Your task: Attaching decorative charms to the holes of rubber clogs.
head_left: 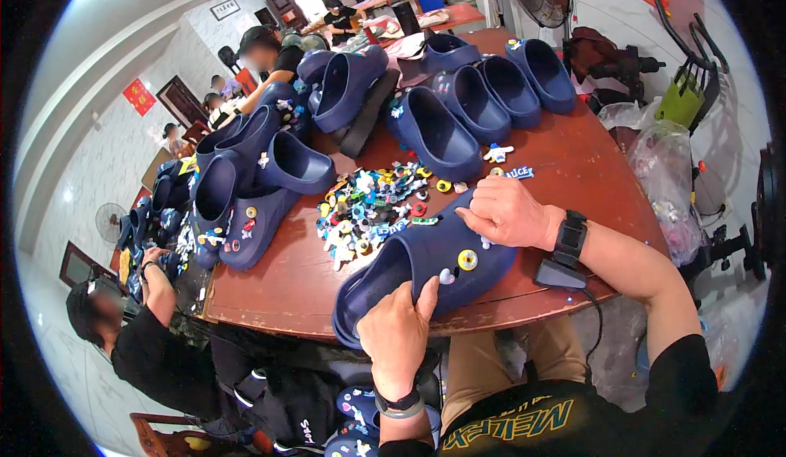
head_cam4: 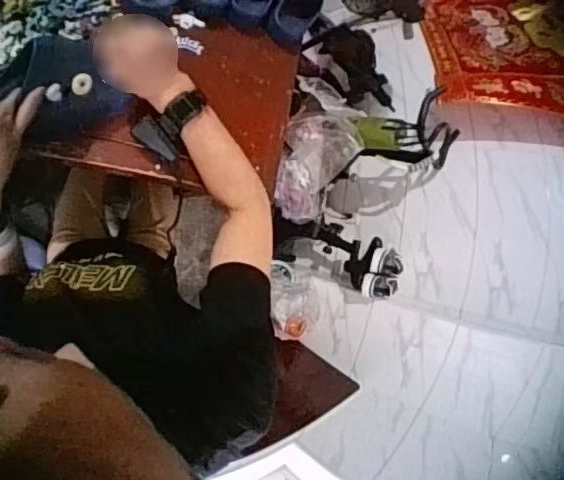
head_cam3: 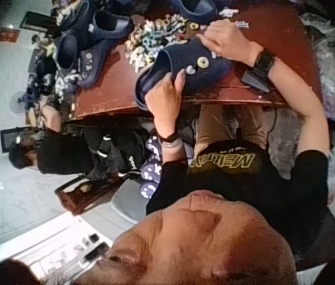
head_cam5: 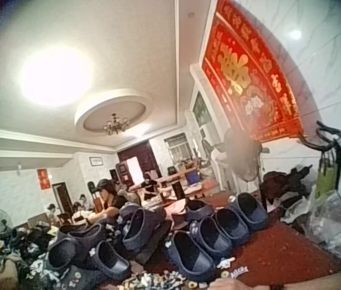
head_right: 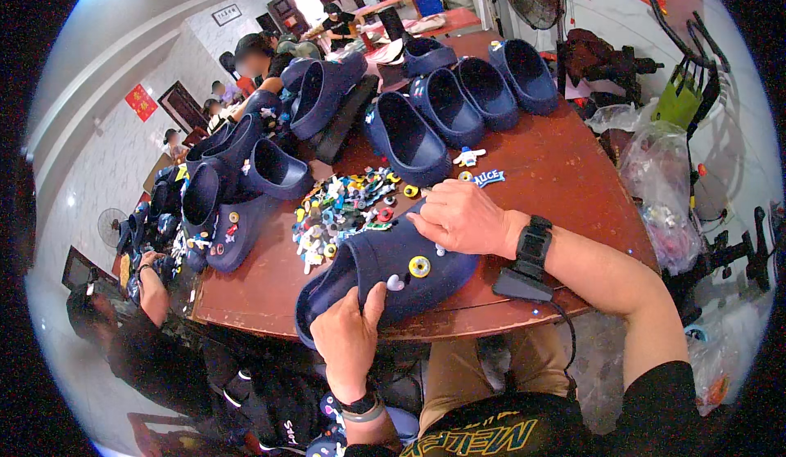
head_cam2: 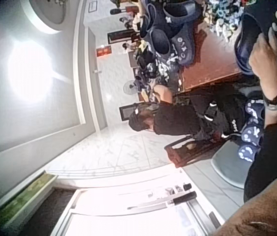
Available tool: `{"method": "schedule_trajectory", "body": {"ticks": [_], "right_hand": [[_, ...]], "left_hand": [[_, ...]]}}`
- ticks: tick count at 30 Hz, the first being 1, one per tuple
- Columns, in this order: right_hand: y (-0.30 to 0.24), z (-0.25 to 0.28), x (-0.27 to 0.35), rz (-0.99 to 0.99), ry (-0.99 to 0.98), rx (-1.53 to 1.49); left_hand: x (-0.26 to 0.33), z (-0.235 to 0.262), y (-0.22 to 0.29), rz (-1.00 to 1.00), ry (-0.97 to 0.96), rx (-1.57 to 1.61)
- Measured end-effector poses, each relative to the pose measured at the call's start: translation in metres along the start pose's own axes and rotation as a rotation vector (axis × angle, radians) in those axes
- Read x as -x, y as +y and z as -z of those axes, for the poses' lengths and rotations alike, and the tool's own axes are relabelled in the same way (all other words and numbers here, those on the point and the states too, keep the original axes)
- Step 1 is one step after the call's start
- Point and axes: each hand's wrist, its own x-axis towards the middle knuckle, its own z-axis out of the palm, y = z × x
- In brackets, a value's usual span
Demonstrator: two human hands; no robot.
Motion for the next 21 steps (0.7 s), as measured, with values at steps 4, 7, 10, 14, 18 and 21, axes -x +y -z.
{"method": "schedule_trajectory", "body": {"ticks": [4, 7, 10, 14, 18, 21], "right_hand": [[0.001, 0.002, 0.001, -0.098, 0.087, -0.027], [0.013, 0.006, 0.001, -0.219, 0.15, -0.003], [0.034, 0.007, 0.011, -0.341, 0.159, 0.041], [0.046, 0.007, 0.018, -0.438, 0.11, -0.035], [0.032, 0.022, 0.003, -0.28, -0.085, -0.275], [0.018, 0.019, 0.002, -0.029, -0.148, -0.346]], "left_hand": [[0.0, 0.0, -0.001, 0.014, -0.025, 0.005], [0.001, 0.001, -0.001, 0.007, -0.009, 0.021], [0.001, 0.001, -0.001, -0.004, -0.006, 0.029], [-0.001, 0.0, 0.002, 0.007, -0.006, 0.038], [0.001, -0.004, -0.006, -0.038, 0.028, -0.043], [0.0, -0.005, -0.006, -0.04, 0.026, -0.026]]}}
